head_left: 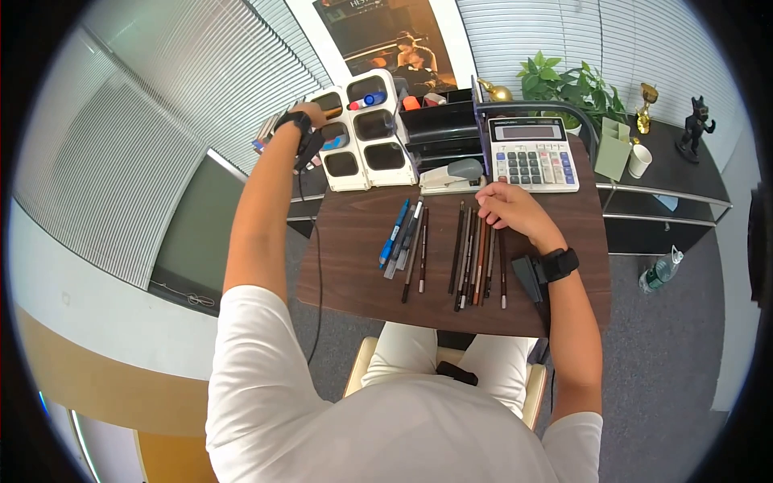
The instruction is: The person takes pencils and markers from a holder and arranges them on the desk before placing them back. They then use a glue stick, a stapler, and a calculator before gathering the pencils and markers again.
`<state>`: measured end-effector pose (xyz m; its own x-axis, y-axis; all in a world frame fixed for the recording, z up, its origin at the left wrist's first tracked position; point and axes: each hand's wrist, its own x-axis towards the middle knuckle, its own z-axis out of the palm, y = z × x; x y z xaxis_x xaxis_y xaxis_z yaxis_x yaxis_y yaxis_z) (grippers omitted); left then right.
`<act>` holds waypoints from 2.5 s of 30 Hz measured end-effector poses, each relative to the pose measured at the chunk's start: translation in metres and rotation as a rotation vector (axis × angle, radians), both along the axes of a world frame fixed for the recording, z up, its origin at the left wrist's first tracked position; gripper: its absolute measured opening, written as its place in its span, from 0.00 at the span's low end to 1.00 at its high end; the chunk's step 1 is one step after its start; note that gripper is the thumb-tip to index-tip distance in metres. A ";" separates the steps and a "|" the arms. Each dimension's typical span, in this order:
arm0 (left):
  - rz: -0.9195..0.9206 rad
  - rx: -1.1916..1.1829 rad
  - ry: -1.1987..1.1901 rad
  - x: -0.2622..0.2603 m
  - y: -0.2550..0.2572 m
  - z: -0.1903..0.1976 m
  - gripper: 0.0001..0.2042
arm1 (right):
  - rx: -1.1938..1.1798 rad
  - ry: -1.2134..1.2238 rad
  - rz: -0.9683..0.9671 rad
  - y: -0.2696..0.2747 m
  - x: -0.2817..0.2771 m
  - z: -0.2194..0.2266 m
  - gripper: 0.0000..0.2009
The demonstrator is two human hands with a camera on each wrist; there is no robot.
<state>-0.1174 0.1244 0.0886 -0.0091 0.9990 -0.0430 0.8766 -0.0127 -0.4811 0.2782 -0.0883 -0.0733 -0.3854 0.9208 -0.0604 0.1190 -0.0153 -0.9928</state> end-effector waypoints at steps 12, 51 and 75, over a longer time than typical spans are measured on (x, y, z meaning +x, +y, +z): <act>-0.292 0.389 -0.442 -0.041 -0.248 -0.006 0.08 | 0.036 0.025 0.063 -0.008 -0.016 0.002 0.12; 0.005 0.254 -0.791 -0.009 -0.119 -0.096 0.30 | 0.168 -0.009 0.037 -0.008 -0.013 -0.003 0.12; -0.335 0.234 -0.498 0.100 -0.271 -0.113 0.25 | 0.256 -0.640 -0.307 0.000 0.012 -0.001 0.15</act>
<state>-0.0173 -0.1470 -0.0243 0.2693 0.9279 0.2580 0.9625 -0.2681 -0.0407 0.2898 -0.0884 -0.0742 -0.0705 0.9965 0.0443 0.7014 0.0811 -0.7082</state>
